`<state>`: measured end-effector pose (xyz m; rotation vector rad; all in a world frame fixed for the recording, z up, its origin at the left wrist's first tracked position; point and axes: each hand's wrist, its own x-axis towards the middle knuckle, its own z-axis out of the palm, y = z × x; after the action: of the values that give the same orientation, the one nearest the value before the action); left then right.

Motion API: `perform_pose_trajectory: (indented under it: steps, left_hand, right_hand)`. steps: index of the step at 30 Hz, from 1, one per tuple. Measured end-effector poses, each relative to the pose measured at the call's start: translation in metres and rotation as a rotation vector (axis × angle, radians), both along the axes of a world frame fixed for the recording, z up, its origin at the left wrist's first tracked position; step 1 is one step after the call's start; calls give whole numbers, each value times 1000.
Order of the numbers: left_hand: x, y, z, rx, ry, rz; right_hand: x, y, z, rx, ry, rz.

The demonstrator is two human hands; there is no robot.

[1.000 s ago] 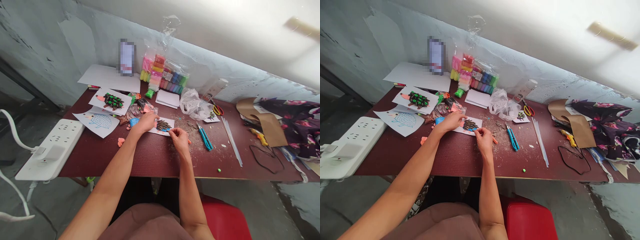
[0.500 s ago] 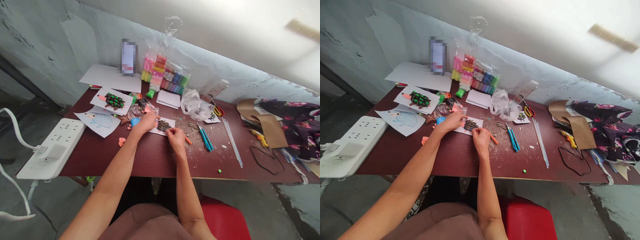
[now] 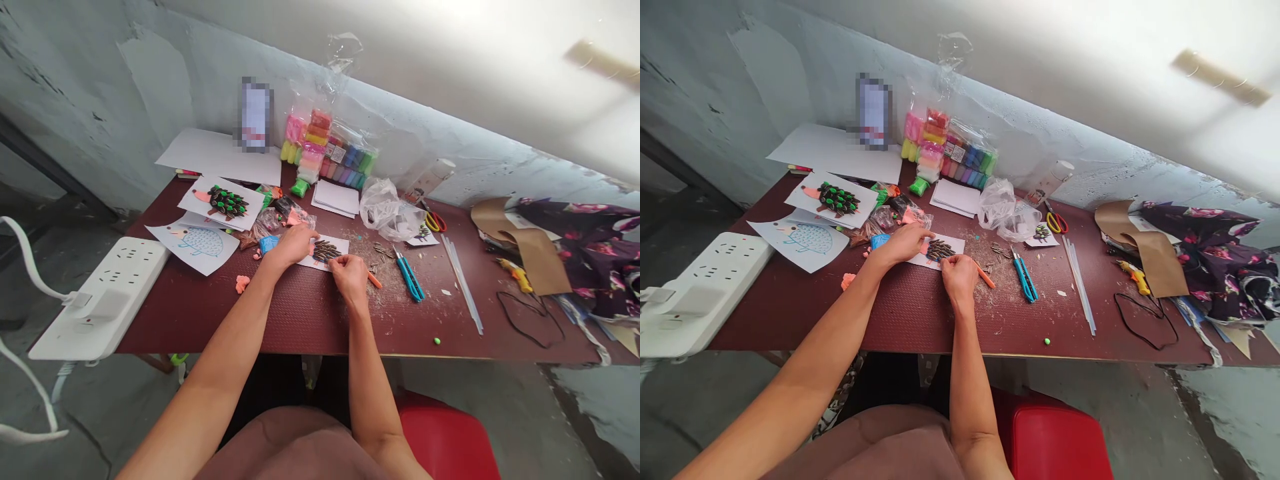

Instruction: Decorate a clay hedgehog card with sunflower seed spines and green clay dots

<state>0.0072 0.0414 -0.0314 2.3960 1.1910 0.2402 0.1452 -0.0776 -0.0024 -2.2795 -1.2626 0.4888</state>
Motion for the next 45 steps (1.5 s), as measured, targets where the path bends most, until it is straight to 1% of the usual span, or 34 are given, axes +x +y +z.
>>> perform_pose_trajectory:
  steps: [9,13,19,22,25,28,31,34,39,45]
  left_hand:
    - [0,-2,4,-14,11,5]
    - [0,-2,4,-22,12,6]
    - [0,0,-1,-13,5,3]
    - [0,0,-1,-4,1,-4]
    - [0,0,0,-8,-5,-9]
    - [-1,0,2,-16,0,-7]
    - [-2,0,3,-12,4,-15]
    - [-3,0,4,-9,6,-15]
    - [-4,-1,6,-9,6,-22]
    - [-4,-1,6,-16,18,-13]
  right_hand:
    - [-2,6,11,-93,-40,-20]
    - [1,6,11,-90,-25,-25]
    - [4,5,6,-44,5,-36]
    - [5,3,6,-21,10,-50]
    - [15,-3,10,25,-7,-71]
    - [33,-10,13,27,-86,-124]
    - [55,-18,13,-38,-185,-211]
    - [70,-23,12,-96,-245,-282]
    - [75,-24,10,-102,-242,-296]
    - [72,-17,14,-211,-260,-266]
